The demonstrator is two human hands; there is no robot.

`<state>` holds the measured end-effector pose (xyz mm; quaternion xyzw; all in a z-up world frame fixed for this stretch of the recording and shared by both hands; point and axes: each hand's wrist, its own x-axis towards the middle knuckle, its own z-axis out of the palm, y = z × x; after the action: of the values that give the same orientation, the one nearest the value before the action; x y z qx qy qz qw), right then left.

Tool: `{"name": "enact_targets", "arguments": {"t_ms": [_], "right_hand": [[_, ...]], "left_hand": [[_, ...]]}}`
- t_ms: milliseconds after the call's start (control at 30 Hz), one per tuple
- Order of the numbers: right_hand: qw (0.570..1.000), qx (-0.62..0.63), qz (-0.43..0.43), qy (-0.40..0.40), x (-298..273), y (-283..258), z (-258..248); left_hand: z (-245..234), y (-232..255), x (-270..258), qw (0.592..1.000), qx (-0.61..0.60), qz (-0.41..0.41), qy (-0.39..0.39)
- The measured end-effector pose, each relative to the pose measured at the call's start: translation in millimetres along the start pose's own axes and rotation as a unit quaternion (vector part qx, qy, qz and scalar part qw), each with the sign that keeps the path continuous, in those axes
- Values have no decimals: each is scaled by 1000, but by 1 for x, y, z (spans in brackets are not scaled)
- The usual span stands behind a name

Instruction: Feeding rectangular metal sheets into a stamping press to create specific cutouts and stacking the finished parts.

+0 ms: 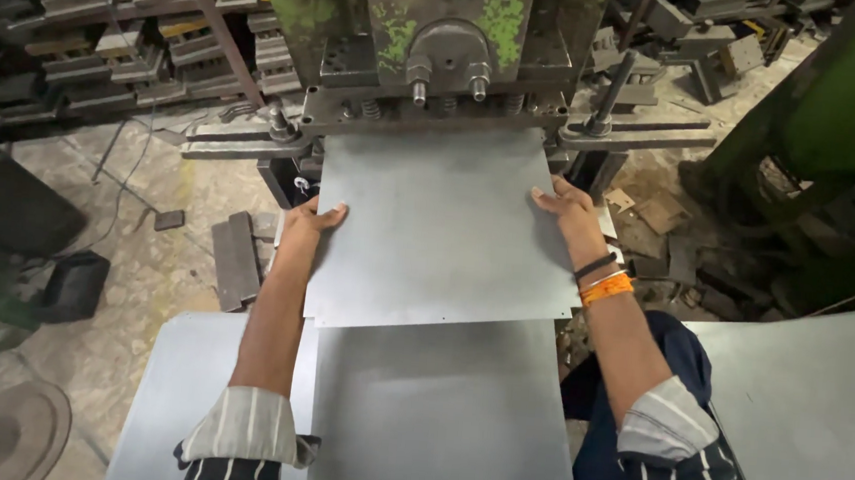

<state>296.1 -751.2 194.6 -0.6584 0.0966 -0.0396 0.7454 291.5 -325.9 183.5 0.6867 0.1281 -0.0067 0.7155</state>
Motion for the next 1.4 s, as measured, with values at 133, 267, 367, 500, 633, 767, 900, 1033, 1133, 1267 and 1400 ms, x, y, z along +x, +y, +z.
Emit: {"name": "enact_targets", "arguments": {"t_ms": [133, 267, 367, 500, 633, 767, 900, 1033, 1133, 1267, 1400], "right_hand": [[1000, 10, -4, 2, 17, 19, -23], [1000, 4, -9, 17, -4, -3, -7], [999, -7, -9, 30, -11, -11, 1], [995, -89, -11, 45, -1, 3, -17], [996, -69, -19, 55, -1, 2, -13], [1000, -21, 9, 14, -4, -1, -10], [1000, -19, 16, -5, 14, 14, -20], [1000, -17, 13, -18, 17, 16, -19], [1000, -9, -9, -27, 12, 10, -16], [999, -18, -30, -35, 3, 10, -14], [995, -66, -73, -27, -62, -22, -1]], "left_hand": [[10, 7, -6, 1000, -14, -2, 13], [13, 6, -6, 1000, -22, -9, 11], [17, 17, -21, 1000, -18, -16, 12], [15, 5, -13, 1000, -16, -16, 15], [17, 4, -10, 999, -39, -23, 12], [13, -2, -6, 1000, -17, -5, 17], [10, -20, 15, 1000, -8, 12, 16], [13, -13, 9, 998, -56, 5, 19], [14, -14, 13, 997, -73, 1, 9], [8, -22, 16, 999, -45, 16, 4], [13, 15, -60, 975, 222, 7, 25]]}}
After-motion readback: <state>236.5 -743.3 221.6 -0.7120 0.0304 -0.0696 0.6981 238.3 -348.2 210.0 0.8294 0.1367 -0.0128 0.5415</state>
